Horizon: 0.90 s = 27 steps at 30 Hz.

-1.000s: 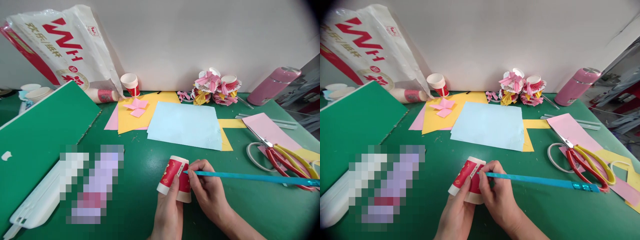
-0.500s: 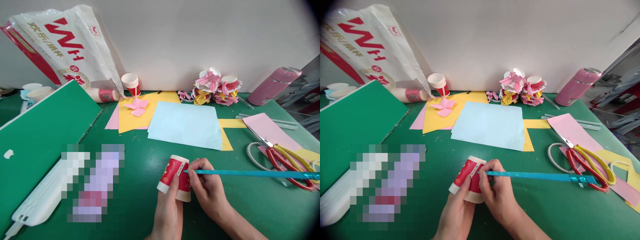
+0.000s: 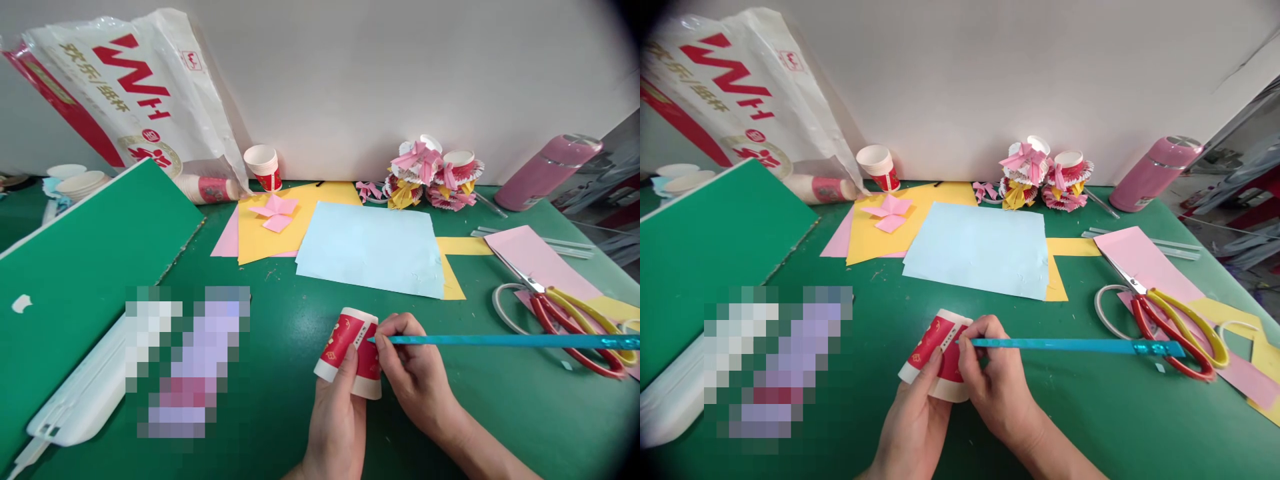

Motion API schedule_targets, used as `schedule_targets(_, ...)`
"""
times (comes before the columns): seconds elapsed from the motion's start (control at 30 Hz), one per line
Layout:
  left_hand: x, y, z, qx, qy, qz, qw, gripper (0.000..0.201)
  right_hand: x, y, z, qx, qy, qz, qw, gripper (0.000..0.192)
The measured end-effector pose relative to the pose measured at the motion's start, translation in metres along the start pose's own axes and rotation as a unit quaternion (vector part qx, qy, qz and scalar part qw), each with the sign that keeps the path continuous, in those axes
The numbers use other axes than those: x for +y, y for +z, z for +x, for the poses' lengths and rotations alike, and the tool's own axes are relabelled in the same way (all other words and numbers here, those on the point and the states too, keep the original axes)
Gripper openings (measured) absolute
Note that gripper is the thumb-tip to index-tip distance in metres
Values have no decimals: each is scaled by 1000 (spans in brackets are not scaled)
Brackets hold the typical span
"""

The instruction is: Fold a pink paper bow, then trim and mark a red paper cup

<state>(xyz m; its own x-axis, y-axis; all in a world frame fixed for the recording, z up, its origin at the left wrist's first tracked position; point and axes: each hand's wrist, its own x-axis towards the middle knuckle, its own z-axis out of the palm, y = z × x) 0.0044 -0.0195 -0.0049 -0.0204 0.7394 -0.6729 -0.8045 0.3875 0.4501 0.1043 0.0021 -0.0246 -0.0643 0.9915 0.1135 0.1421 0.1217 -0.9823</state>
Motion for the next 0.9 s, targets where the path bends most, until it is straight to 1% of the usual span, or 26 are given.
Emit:
schedule_targets(0.13,1,1,0,-2,2,-4,1000,33,2,0,-1,-2,3,15,1000,8)
schedule_targets(0.27,1,0,0,-4,5,-5,1000,33,0,2,2,-17,3,13,1000,4)
schedule_targets(0.5,0,-1,2,12,-1,-12,1000,31,-2,0,2,-8,-18,-13,1000,9)
schedule_targets(0.6,1,0,1,16,-4,-11,1000,30,-1,0,1,-7,-20,-7,1000,10)
schedule_targets(0.73,1,0,1,4,-4,-8,1000,30,0,1,2,-7,-13,7,1000,8)
schedule_targets(0.9,1,0,0,-1,3,-5,1000,32,-3,2,4,-17,-14,-2,1000,6)
